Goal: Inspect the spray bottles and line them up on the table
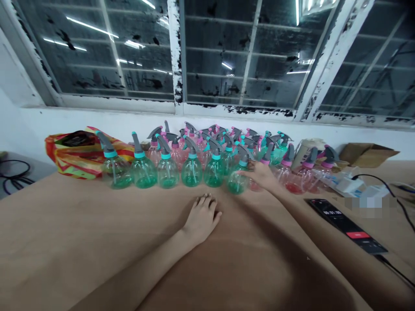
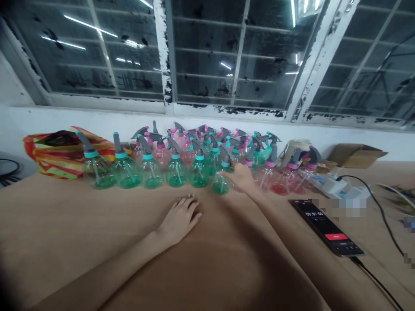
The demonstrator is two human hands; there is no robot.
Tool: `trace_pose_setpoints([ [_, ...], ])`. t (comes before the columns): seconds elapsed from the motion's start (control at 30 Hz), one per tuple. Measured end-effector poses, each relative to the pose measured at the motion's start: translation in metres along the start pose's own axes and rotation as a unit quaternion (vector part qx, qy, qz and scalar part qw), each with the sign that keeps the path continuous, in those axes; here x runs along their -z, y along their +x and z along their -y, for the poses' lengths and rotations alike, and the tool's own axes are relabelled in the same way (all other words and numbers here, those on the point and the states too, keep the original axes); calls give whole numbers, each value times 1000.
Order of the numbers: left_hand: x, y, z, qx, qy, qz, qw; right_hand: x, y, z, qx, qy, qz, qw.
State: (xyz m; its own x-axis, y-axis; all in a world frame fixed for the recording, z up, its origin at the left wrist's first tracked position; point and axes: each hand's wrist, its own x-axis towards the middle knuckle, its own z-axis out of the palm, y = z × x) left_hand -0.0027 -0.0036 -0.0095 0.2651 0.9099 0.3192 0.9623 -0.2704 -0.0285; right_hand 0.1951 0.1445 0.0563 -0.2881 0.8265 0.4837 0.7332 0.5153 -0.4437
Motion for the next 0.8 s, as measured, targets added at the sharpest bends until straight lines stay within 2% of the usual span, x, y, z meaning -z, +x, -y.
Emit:
trace_pose_setpoints([
  [0.23,-1,0,3,-6,0,-4,1000,-18,16,-3,-5,32,-32,999],
  [0.4,-1,0,4,-9,9,-2,1000,-27,2,3,-8,57,-89,994],
  [0.5,-1,1,5,-11,15,4,1000,-17,-18,3,-16,67,-127,990],
  [0.63,-2,1,8,-20,17,-5,1000,12,-43,-12,-42,40,-144,988],
  [0.73,-2,2,9,-23,4,-15,1000,28,-48,-27,-81,-11,-157,984],
  [0.8,0,2,8,-20,-1,-10,1000,28,-43,-32,-107,-44,-165,979],
])
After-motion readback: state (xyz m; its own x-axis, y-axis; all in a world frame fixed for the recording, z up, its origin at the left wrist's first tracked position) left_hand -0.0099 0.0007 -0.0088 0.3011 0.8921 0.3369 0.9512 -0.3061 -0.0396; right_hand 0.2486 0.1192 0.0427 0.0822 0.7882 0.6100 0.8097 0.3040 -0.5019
